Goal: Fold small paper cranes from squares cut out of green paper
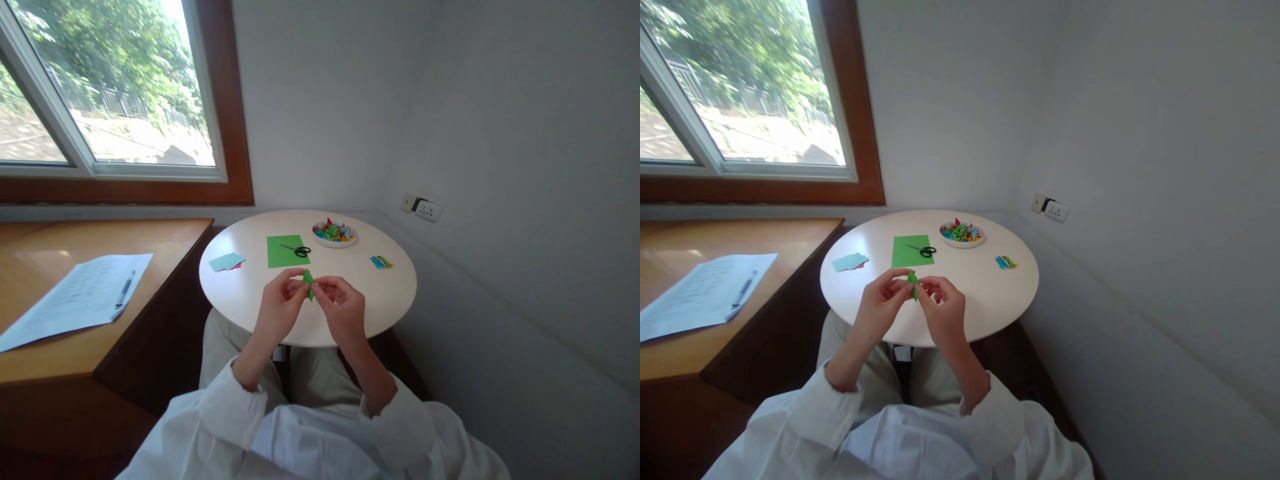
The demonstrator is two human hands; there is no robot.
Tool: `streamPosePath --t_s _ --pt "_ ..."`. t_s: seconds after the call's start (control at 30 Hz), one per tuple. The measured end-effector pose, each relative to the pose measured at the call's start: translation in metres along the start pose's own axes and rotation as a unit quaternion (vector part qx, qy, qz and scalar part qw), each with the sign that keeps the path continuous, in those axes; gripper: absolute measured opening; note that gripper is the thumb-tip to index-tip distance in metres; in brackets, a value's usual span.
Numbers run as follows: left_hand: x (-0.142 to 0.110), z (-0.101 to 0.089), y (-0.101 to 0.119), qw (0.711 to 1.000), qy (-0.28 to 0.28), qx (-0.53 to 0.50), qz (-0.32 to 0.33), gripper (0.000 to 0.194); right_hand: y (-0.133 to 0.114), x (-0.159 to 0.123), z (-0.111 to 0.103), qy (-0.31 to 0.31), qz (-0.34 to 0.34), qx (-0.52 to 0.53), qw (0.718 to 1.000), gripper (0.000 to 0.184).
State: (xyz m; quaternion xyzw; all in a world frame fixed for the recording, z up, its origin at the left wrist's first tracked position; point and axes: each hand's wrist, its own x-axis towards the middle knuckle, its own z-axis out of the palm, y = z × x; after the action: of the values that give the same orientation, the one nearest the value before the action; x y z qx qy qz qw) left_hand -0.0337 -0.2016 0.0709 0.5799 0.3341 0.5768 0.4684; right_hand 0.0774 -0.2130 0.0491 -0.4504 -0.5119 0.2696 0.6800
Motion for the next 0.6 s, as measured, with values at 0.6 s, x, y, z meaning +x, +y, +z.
streamPosePath --t_s 0.6 --pt "0.002 -0.009 0.019 0.997 -0.060 -0.031 -0.045 0.022 -0.009 0.008 -0.015 -0.125 -0.111 -0.010 0.986 0.010"
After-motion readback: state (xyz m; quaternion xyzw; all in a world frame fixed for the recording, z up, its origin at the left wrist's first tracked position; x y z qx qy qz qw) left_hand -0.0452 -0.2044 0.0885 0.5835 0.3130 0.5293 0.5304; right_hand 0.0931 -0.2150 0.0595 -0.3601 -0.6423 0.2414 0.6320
